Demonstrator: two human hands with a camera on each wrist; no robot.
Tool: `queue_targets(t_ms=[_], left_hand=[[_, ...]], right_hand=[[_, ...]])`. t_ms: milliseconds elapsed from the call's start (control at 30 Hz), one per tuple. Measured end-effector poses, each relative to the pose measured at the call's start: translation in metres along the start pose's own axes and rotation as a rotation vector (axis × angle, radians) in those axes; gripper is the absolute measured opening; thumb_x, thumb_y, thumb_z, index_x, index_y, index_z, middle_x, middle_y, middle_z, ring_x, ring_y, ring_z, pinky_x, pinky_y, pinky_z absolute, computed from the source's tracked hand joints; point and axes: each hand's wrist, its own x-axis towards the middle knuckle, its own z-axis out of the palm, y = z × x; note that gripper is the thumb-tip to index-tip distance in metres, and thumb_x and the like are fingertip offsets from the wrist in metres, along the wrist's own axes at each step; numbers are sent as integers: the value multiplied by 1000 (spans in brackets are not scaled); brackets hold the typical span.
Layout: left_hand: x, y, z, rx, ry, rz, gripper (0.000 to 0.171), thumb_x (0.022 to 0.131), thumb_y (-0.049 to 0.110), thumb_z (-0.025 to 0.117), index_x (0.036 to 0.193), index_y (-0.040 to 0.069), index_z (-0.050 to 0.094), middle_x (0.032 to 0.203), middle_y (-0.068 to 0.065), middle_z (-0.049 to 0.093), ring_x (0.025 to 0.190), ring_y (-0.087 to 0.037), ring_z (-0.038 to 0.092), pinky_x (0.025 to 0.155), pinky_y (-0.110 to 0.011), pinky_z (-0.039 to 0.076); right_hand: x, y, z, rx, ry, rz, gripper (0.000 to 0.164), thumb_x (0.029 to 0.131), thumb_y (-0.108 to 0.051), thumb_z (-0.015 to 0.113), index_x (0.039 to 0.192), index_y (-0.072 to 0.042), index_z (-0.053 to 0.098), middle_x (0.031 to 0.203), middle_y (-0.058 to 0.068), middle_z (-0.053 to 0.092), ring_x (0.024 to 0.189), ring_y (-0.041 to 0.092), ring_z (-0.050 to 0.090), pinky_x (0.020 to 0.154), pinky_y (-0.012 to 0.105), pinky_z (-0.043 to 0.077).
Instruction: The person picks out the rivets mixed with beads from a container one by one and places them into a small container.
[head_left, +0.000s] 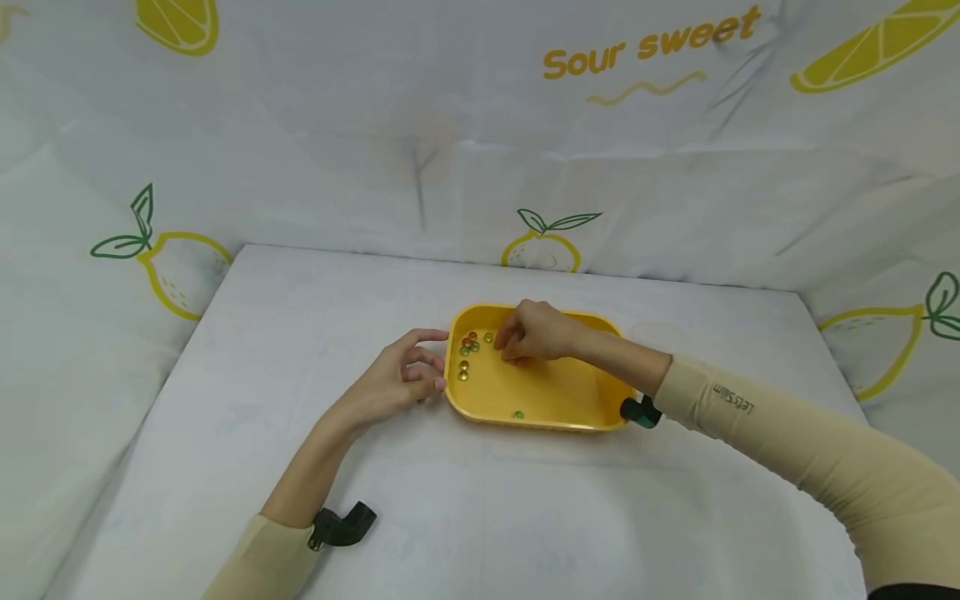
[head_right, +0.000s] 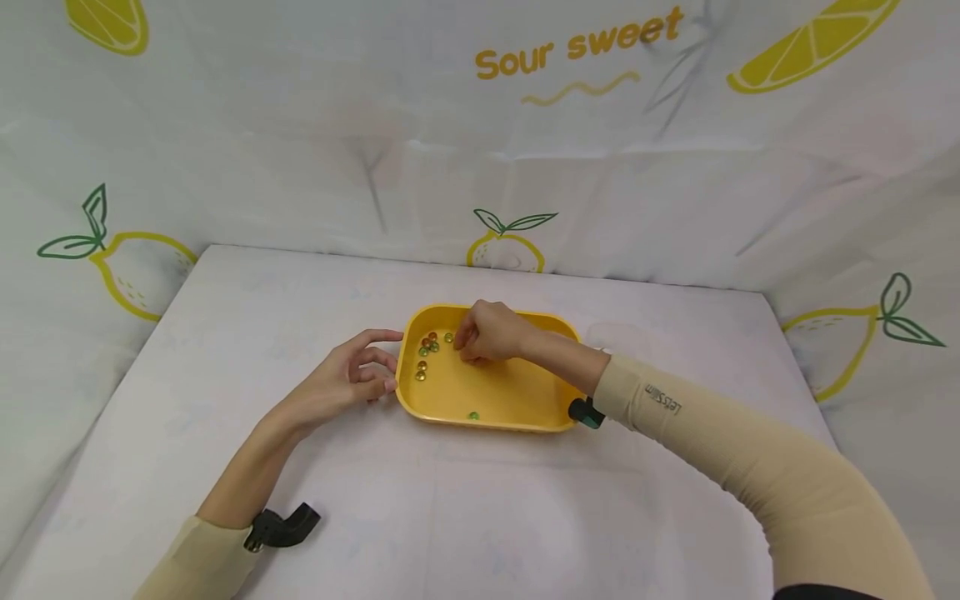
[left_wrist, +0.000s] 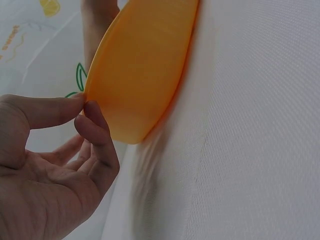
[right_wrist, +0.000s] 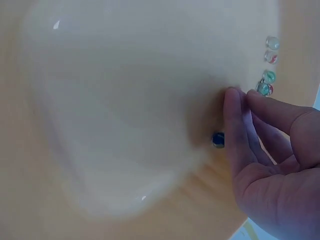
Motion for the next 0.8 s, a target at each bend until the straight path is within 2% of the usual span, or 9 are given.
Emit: queue_targets(t_ms=[233, 533, 800], left_hand=[[-1, 0, -2, 5, 1, 4, 68, 99, 6, 75, 160, 15, 45, 122, -16, 66, 84, -27, 65, 70, -25, 53], [-1, -2, -3, -12, -6, 4, 68, 99, 7, 76, 160, 14, 45, 122, -16, 65, 86, -28, 65, 71, -25, 53], [1, -4, -2, -18, -11, 8, 69, 98, 5, 75, 160, 14, 45, 123, -16, 65, 87, -28, 65, 71, -26, 53]], right_hand=[[1, 3, 1, 44, -16, 1, 19, 100, -4, 75, 117, 4, 78, 100, 15, 83, 80, 16, 77, 77, 31, 67], [-5, 14, 7, 292, 27, 56, 25, 102, 0, 68, 125, 9, 72, 105, 21, 80, 80, 12, 74, 82, 30, 67], [-12, 16, 16, 465, 115, 170, 30, 104, -2, 69, 132, 10, 70, 115, 23, 80, 84, 12, 77, 85, 31, 67]])
